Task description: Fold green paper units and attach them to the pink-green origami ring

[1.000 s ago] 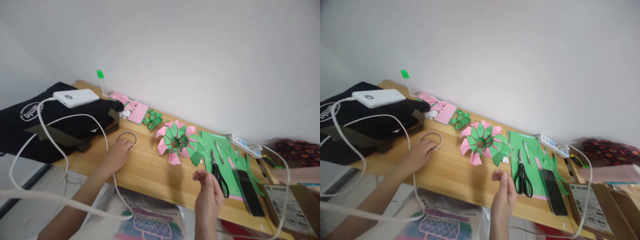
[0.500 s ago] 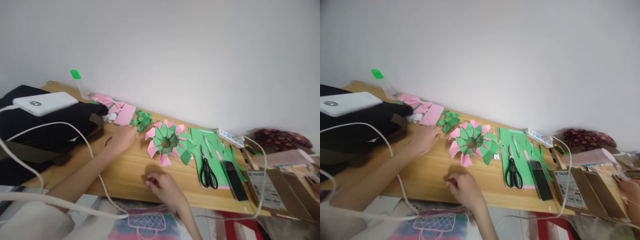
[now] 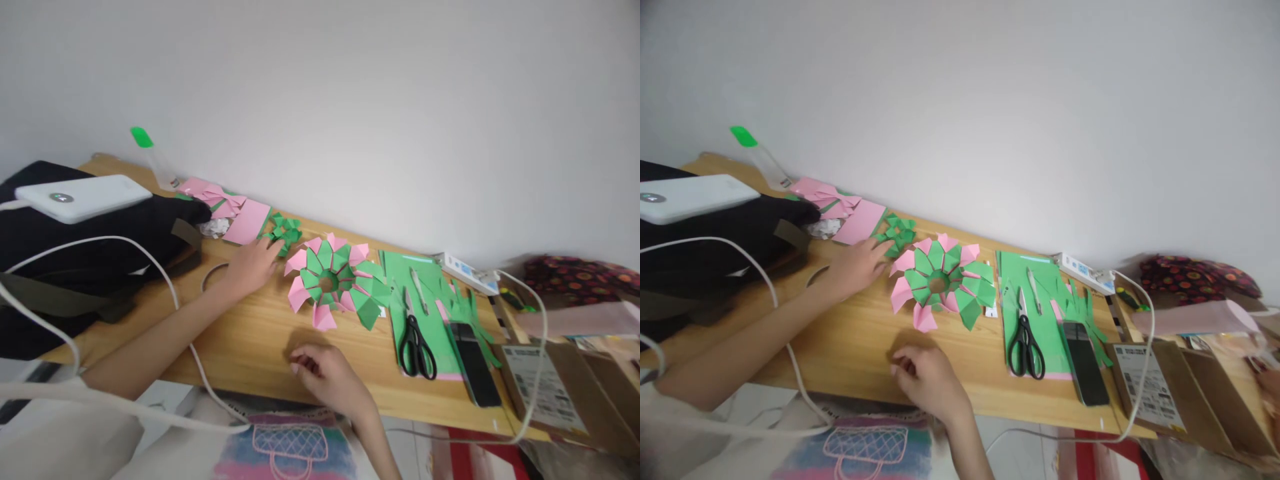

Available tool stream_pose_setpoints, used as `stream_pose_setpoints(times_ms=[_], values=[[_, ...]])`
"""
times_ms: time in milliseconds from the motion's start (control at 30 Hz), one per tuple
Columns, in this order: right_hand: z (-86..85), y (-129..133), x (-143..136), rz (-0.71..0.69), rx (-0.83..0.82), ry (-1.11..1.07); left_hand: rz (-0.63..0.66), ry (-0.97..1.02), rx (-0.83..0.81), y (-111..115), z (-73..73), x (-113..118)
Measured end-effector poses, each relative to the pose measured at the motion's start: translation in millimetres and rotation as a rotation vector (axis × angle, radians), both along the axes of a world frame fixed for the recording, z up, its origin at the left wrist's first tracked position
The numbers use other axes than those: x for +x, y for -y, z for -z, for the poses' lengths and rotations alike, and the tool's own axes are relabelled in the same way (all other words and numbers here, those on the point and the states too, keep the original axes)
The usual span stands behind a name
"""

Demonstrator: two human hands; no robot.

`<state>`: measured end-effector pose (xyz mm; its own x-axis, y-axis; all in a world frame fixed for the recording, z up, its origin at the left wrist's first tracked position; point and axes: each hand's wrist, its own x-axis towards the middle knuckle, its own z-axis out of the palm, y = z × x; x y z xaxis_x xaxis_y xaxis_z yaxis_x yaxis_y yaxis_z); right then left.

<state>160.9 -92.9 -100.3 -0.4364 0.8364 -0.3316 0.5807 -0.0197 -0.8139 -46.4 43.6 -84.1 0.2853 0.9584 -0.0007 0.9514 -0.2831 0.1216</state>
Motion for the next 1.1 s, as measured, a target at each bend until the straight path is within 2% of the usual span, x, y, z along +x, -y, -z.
stream_pose_setpoints(times_ms=[167,300,400,567,667,733,900,1100], values=[[4.4,-3,-3,0.005,0.021,-0.013,0.022,0.092,-0.024,-16,2.8,19],[3.8,4,0,0.035,0.016,-0.072,0.021,0.256,-0.012,-8,-4.3,17],[-5.6,12,8,0.063,0.008,-0.182,0.042,0.451,0.027,17,-19.1,5],[-34.5,10,11,0.206,0.059,-0.417,0.077,0.8,0.043,72,-38.5,-5],[-49.3,2,-3,0.336,0.16,-0.573,0.132,1.203,-0.098,97,-39.3,2],[-52.6,-3,-15,0.384,0.175,-0.601,0.127,1.377,-0.198,107,-38.0,9],[-41.5,1,-23,0.49,0.154,-0.597,0.091,1.387,-0.29,118,-34.7,18],[-31.5,10,-10,0.459,0.134,-0.542,0.059,1.243,-0.309,117,-29.8,19]])
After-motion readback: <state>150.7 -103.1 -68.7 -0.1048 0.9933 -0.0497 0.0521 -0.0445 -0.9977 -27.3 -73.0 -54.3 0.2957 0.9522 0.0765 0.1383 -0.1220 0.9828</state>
